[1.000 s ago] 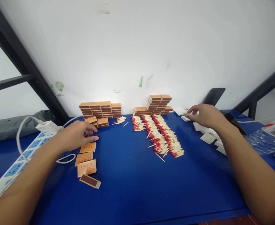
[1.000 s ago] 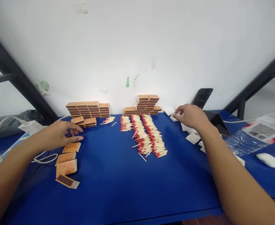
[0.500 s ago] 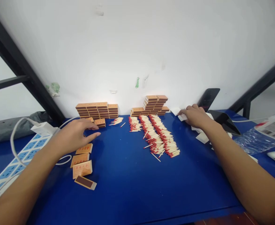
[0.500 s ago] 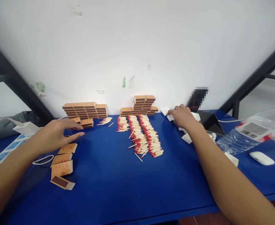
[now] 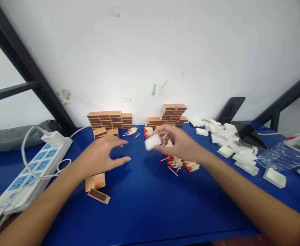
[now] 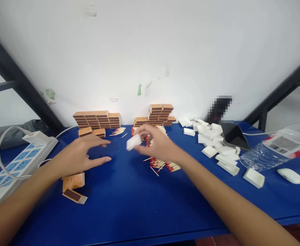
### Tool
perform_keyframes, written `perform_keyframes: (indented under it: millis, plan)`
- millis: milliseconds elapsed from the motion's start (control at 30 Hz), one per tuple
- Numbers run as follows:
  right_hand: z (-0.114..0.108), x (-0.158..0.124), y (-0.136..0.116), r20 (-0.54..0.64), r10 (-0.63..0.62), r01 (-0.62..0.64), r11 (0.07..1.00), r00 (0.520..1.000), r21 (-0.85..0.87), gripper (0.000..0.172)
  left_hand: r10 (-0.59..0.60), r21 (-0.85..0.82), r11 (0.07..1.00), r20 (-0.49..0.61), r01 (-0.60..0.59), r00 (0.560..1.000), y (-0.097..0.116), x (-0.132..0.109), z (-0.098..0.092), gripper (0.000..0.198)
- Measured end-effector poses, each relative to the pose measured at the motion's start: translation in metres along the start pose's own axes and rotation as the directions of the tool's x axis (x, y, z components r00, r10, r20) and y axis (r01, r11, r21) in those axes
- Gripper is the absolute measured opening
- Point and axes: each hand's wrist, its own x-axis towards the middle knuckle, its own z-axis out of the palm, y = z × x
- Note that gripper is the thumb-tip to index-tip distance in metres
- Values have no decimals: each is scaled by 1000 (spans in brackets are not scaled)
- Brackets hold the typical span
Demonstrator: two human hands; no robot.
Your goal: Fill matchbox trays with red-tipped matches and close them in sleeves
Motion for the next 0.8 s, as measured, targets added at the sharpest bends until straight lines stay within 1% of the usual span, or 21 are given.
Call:
perform_keyframes:
  millis: [67,100,167,233,267,300,367,433,500,600,667,800]
  plan:
    - [32,5,-7,173,-22,17,999,985,32,30,-2,-19,1000,46,3,999,3,0,4,66]
    - [42,7,-6,211,-38,35,999,977,19,30,-1,-22,1000,71,3,997,3,1,5,69]
    - [52,10,-1,252,-58,74,996,966,-53,35,3,-17,1000,117,-1,993,4,1,7,67]
    - [47,13,9,234,-82,113,986,969,-123,38,14,-6,1000,145,-13,989,4,1,8,61]
    - [42,14,14,202,-92,126,979,975,-161,36,21,0,1000,148,-21,989,3,1,9,60]
    - [35,16,20,152,-101,133,967,983,-217,28,29,2,1000,147,-29,989,3,0,10,59]
    - [23,19,32,46,-113,122,909,993,-399,12,44,2,999,137,-45,990,4,0,13,58]
    - [16,21,42,6,-106,92,833,994,-546,9,57,1,998,129,-58,990,6,0,17,54]
    - [16,23,47,23,-95,88,776,995,-624,8,66,4,998,128,-67,990,8,0,21,51]
    - [23,25,49,69,-80,106,734,994,-670,11,82,16,996,138,-85,987,13,1,25,49]
    - [27,24,46,93,-70,115,728,993,-676,12,94,28,995,142,-99,985,17,1,25,49]
    - [29,19,41,124,-90,149,752,988,-642,8,111,37,992,134,-117,985,20,1,26,47]
